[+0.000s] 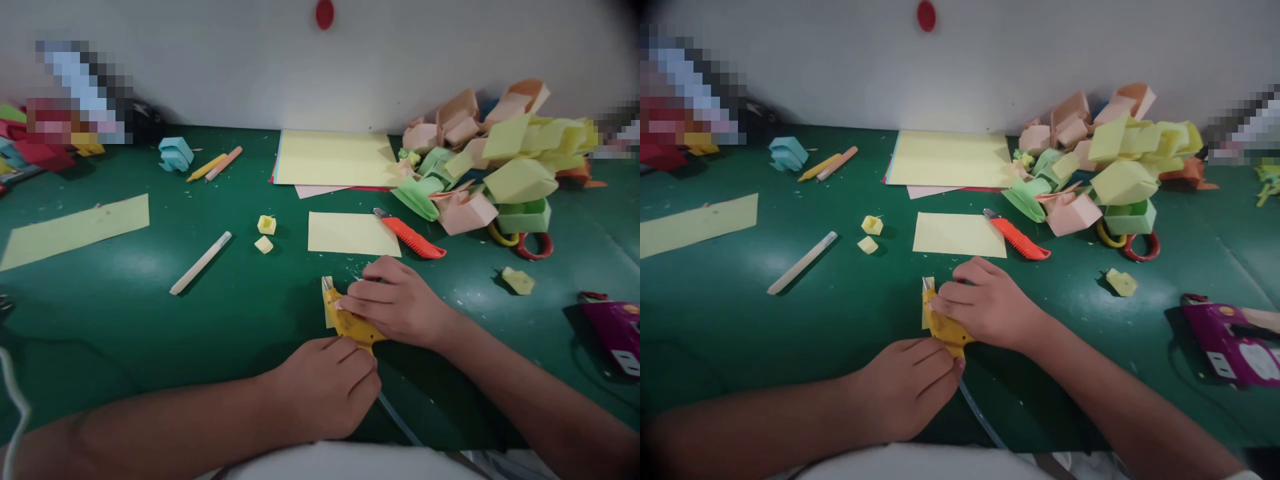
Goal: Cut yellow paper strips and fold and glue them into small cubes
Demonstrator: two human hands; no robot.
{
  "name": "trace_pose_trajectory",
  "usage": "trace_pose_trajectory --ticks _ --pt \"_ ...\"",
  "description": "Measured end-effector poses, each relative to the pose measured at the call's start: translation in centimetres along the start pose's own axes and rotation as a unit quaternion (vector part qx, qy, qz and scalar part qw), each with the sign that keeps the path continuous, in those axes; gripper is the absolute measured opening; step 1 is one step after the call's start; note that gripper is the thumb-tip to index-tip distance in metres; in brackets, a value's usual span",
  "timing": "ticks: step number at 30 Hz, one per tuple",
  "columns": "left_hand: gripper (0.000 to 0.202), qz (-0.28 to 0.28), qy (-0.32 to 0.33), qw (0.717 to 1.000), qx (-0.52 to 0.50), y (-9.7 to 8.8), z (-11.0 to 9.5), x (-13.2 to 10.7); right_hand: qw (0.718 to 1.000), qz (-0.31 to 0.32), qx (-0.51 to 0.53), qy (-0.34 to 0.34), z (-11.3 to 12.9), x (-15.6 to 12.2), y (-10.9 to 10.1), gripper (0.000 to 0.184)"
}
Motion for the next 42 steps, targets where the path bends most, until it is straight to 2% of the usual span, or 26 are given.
trace_pose_trajectory --ticks 10,22,29,42 --pt "0.013 0.009 0.004 1.0 0.003 0.1 -0.1 -0.1 1.0 0.01 0.011 -0.005 -0.2 0.4 0.3 0.017" --pt "0.013 0.004 -0.002 1.0 -0.013 -0.1 0.1 0.1 0.997 0.065 -0.039 0.007 -0.5 -0.1 1.2 0.02" --pt "0.014 0.014 -0.003 1.0 -0.016 0.1 0.1 0.1 0.999 0.027 0.014 -0.025 -0.1 0.2 0.5 0.019" --pt "0.012 0.009 -0.004 1.0 -0.016 0.0 0.1 0.1 0.997 0.075 -0.016 0.001 -0.4 0.1 1.6 0.02"
Point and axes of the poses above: each hand's wrist, its own x-axis towards the middle knuckle, its own y-axis out of the palm, z = x × y, the point moved 10 cm from there along x, towards the middle knuckle, and after that the axes turned 10 degrees about x, right-handed, at the moved point
